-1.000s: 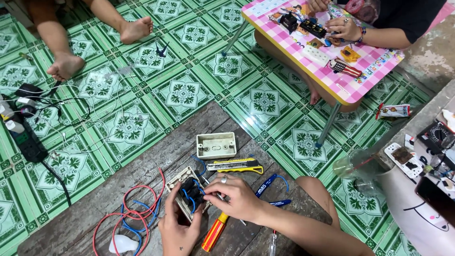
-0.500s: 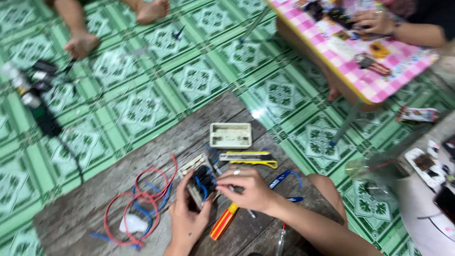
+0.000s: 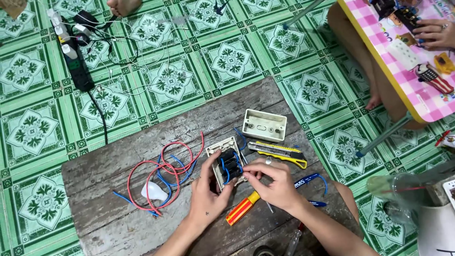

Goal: The person is wiring an electrical switch, using a screwdriver to tighten connections and pliers to strip wires. They connect red and blue wires to the terminals of a white switch box, ensuring secure connections.

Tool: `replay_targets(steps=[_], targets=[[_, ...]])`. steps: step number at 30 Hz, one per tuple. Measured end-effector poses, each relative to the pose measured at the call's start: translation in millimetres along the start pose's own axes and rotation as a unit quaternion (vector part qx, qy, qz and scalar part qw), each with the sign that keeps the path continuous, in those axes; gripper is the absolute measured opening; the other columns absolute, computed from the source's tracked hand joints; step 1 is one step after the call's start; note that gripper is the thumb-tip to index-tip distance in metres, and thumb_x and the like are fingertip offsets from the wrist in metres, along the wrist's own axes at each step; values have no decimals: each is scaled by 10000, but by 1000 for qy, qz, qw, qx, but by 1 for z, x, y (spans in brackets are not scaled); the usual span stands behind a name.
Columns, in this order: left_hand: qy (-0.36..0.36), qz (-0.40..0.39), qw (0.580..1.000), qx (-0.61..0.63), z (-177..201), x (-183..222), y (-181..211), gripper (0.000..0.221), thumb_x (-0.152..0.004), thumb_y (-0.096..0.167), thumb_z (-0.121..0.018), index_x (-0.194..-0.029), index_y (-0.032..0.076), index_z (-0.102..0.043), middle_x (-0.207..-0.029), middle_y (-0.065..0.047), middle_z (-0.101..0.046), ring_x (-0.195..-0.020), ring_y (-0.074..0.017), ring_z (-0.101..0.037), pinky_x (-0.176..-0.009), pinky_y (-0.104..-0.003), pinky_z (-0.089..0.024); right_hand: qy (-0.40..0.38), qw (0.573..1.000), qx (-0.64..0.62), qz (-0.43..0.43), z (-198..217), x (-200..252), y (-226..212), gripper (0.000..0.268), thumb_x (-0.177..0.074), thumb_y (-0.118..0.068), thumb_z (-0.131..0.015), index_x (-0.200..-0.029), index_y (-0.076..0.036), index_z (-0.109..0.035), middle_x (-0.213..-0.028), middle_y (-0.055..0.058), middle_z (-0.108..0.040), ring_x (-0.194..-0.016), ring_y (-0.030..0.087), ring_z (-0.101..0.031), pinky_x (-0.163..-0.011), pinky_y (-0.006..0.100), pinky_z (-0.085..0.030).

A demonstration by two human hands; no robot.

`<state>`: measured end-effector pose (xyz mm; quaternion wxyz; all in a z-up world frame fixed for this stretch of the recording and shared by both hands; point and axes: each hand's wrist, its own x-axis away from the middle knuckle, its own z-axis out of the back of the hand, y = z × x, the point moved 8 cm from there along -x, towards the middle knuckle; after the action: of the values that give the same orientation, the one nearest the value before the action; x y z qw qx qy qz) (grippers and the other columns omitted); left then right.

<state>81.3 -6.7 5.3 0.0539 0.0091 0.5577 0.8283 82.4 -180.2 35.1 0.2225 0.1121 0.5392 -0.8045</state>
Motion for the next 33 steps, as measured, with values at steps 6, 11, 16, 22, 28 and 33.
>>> replay_targets(steps=[6, 11, 16, 22, 28, 33], targets=[[-6, -52, 994, 97, -3, 0, -4, 722, -840, 125, -800, -1452, 72, -420, -1382, -189, -611, -918, -229, -750, -696, -289, -648, 49, 997, 34, 53, 9, 6, -9, 139, -870, 33, -671, -988, 5, -740, -900, 116, -777, -771, 193, -752, -676, 268, -614], [1, -99, 991, 94, -2, 3, -5, 718, -861, 104, -792, -1466, 27, -413, -1458, -217, -546, -1291, -321, -612, -1096, -399, -518, -14, 999, 28, 32, 1, 5, -19, 204, -888, -75, -727, -1082, -11, -726, -947, 88, -665, -660, 119, -588, -560, 227, -493], [-31, -93, 992, 74, -5, 1, 6, 684, -881, 88, -755, -1473, 56, -415, -1481, -205, -566, -1334, -336, -613, -1144, -405, -464, -13, 1000, -14, -20, -2, 3, -5, 139, -865, -27, -744, -1003, -14, -744, -800, 40, -634, -592, 90, -505, -500, 234, -416], [-52, -80, 993, 62, -7, 0, 12, 690, -881, 82, -737, -1484, 82, -402, -1433, -163, -627, -990, -251, -774, -916, -316, -587, -9, 993, -58, -102, -2, 8, 12, 72, -874, -36, -757, -943, -19, -748, -796, 37, -648, -584, 80, -492, -501, 220, -363], [-41, -67, 995, 54, -6, 0, 10, 694, -878, 109, -741, -1484, 89, -404, -1437, -159, -626, -1119, -264, -743, -979, -313, -550, 18, 963, -177, -201, -15, 28, 47, 81, -905, 2, -728, -984, 4, -750, -892, 63, -653, -738, 97, -571, -617, 195, -433], [-44, -15, 998, 40, -4, 0, 11, 692, -857, 160, -741, -1471, 138, -425, -1239, -80, -731, -455, -113, -489, -530, -250, -481, 15, 986, -89, -139, -7, 15, 27, 66, -896, -39, -737, -960, -27, -752, -843, 40, -658, -679, 92, -548, -565, 213, -392]])
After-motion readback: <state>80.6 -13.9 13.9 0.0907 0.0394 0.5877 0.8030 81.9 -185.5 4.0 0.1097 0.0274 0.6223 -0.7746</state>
